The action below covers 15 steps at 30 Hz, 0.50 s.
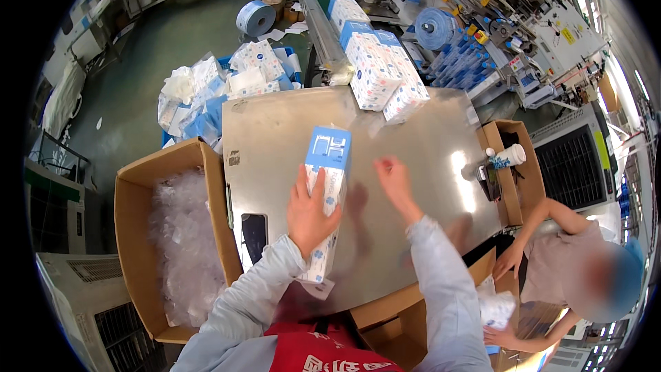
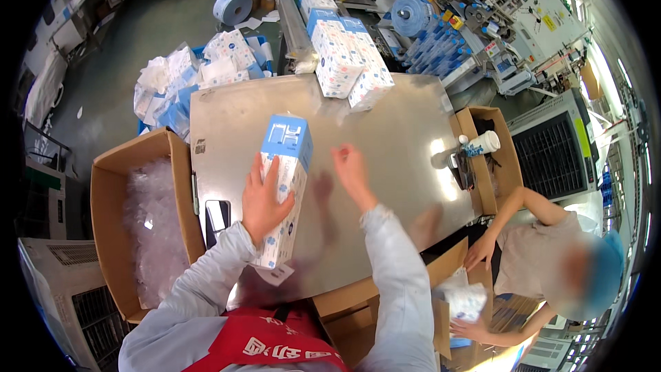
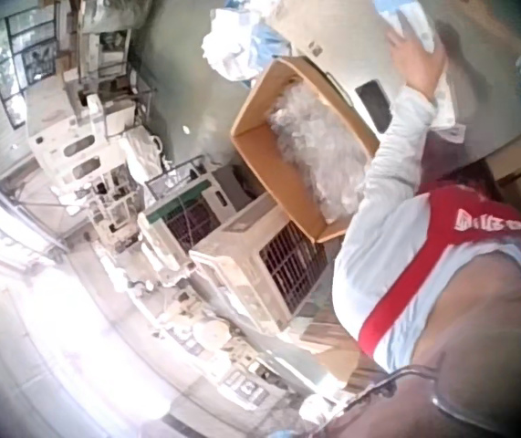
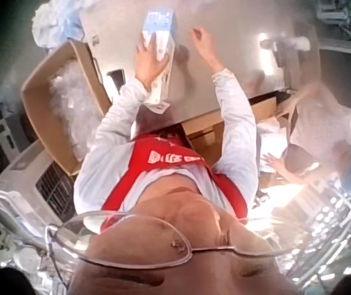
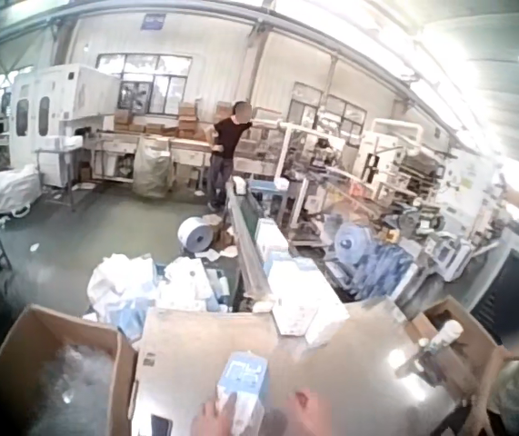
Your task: The person picks up several packaged items from a metal table and places them into cardboard boxes, then slides the filled boxes onto a roller conveyor.
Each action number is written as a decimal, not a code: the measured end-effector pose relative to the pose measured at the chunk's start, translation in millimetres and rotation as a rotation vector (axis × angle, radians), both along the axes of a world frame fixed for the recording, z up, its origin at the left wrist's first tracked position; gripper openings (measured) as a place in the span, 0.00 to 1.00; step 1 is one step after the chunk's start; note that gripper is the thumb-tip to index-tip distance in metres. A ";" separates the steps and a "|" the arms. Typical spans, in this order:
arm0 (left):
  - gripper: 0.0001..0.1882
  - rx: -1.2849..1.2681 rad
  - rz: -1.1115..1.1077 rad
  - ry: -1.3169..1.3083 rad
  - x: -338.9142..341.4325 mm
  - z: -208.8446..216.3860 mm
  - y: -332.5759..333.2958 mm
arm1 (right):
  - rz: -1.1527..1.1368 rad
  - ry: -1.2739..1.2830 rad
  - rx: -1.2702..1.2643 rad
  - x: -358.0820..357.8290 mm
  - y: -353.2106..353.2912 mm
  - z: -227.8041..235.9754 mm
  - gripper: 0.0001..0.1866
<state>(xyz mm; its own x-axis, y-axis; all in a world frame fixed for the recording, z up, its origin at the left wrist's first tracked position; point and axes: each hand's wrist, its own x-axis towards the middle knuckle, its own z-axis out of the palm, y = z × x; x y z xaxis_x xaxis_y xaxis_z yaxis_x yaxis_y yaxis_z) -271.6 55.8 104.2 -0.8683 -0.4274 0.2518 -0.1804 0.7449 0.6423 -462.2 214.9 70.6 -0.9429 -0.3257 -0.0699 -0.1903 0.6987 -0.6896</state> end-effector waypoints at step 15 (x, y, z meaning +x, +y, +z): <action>0.43 -0.008 -0.054 0.019 -12.0 3.3 16.4 | 0.048 0.506 0.219 -119.0 -22.4 15.3 0.50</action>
<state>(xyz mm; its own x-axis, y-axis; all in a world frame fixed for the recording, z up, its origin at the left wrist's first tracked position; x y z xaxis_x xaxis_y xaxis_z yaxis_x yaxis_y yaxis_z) -283.6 72.2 107.5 -0.8850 -0.3782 0.2717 -0.1278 0.7584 0.6392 -581.2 192.6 85.9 -0.8609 -0.3979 0.3170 -0.4953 0.7978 -0.3438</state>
